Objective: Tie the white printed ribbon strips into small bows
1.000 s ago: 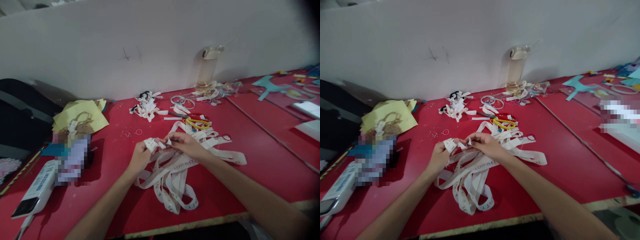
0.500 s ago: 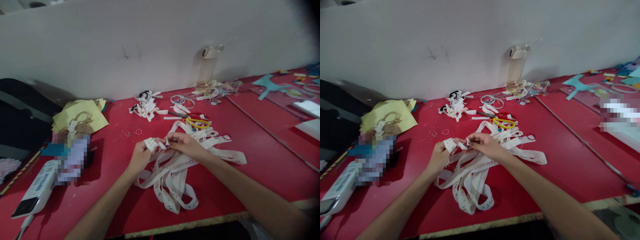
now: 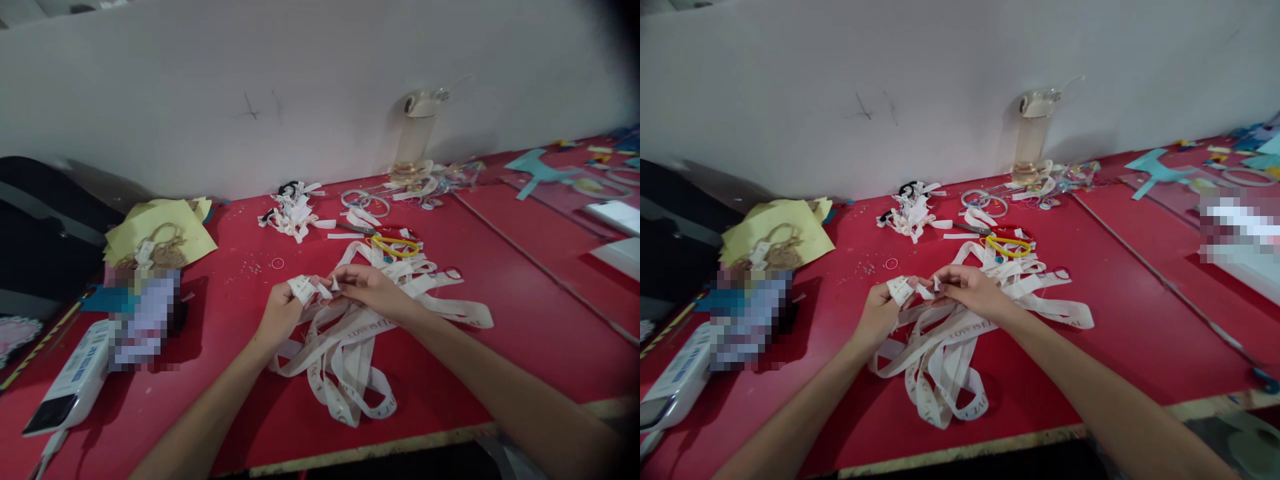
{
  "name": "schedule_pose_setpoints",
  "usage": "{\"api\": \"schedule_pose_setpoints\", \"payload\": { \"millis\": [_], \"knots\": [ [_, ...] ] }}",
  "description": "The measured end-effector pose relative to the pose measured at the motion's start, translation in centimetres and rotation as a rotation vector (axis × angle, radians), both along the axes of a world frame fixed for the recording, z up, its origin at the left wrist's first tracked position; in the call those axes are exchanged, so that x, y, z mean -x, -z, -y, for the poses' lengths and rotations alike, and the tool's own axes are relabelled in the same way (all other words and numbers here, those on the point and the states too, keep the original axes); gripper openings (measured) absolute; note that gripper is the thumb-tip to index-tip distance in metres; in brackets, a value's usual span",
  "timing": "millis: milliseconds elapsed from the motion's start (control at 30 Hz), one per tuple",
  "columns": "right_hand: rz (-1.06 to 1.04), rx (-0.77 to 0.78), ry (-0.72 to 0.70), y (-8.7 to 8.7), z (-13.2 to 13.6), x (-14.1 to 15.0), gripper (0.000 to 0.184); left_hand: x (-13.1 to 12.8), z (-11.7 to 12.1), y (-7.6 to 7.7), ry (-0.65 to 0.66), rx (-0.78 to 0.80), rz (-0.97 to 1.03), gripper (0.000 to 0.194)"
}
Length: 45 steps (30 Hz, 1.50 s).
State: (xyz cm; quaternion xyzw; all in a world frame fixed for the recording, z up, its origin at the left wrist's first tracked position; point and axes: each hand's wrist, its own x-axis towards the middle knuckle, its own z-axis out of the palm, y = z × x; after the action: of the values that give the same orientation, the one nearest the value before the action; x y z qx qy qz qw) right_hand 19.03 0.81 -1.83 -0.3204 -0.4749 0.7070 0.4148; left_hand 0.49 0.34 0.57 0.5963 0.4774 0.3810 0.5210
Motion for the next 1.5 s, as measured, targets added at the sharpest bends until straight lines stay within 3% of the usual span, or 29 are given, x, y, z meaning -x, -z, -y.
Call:
{"api": "schedule_pose_setpoints", "payload": {
  "millis": [1500],
  "knots": [
    [0.048, -0.002, -0.006, 0.16, -0.11, -0.11, 0.020, 0.19, -0.12, 0.28, -0.017, -0.005, -0.011, 0.037]
  ]
}}
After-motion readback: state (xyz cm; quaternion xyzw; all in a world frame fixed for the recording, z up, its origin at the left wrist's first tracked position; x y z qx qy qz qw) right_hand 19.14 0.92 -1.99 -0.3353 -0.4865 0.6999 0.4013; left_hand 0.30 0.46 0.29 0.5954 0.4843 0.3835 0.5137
